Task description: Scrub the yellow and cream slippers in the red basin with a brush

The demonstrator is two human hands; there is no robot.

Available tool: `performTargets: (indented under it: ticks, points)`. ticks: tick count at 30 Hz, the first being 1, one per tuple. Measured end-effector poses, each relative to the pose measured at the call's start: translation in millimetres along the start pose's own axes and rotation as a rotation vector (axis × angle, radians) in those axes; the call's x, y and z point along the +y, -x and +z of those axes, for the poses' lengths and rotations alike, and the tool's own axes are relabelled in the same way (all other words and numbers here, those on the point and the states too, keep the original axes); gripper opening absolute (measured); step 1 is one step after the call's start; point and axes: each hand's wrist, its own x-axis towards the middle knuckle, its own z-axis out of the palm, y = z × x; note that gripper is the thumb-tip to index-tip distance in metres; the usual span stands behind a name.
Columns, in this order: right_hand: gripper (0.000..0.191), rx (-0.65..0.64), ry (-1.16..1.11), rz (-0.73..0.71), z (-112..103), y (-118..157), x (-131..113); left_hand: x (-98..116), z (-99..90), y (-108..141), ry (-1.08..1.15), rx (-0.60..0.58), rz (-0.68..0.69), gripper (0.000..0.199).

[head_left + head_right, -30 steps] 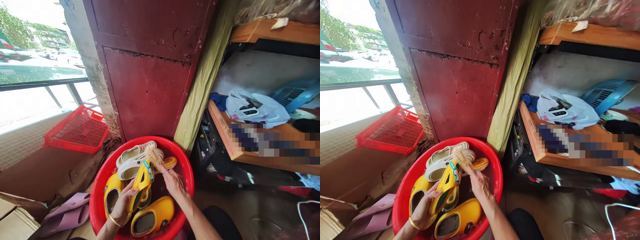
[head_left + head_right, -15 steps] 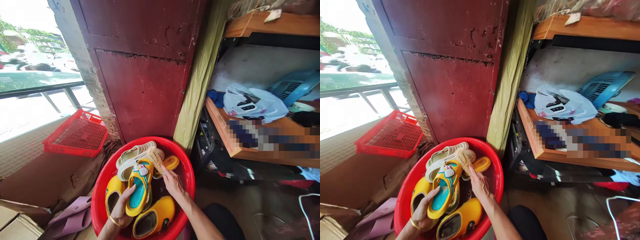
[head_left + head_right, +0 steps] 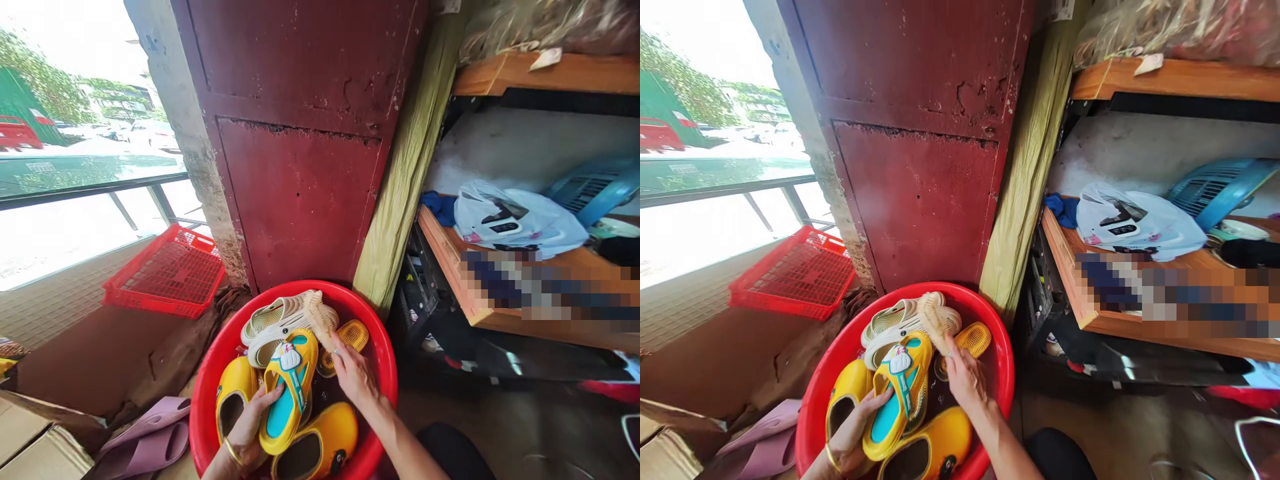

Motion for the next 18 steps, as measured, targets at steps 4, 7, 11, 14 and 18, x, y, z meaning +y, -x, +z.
performTargets:
  ticks: [4,7,11,14,18]
  points:
    - [0.052,-0.028,-0.001,-0.177,-0.2,10.1,-7.4,0.8,-0.3,-0.9,-0.101,-0.038,0.109,0.093]
    - [0.052,-0.004,0.002,-0.025,-0.8,9.9,-0.6,1.2,0.8,0.9,-0.194,-0.078,0.157,0.094]
    - [0.054,-0.051,-0.081,-0.012,-2.7,5.3,9.8,2.0,1.3,4.5,-0.281,-0.077,0.207,0.092]
    - [0.052,-0.107,-0.100,-0.022,-4.1,2.2,13.5,4.0,0.1,4.1,-0.330,-0.038,0.265,0.087]
    - [0.055,-0.055,-0.134,0.047,-6.8,3.9,13.1,7.8,-0.5,-1.1,-0.149,0.095,0.230,0.069]
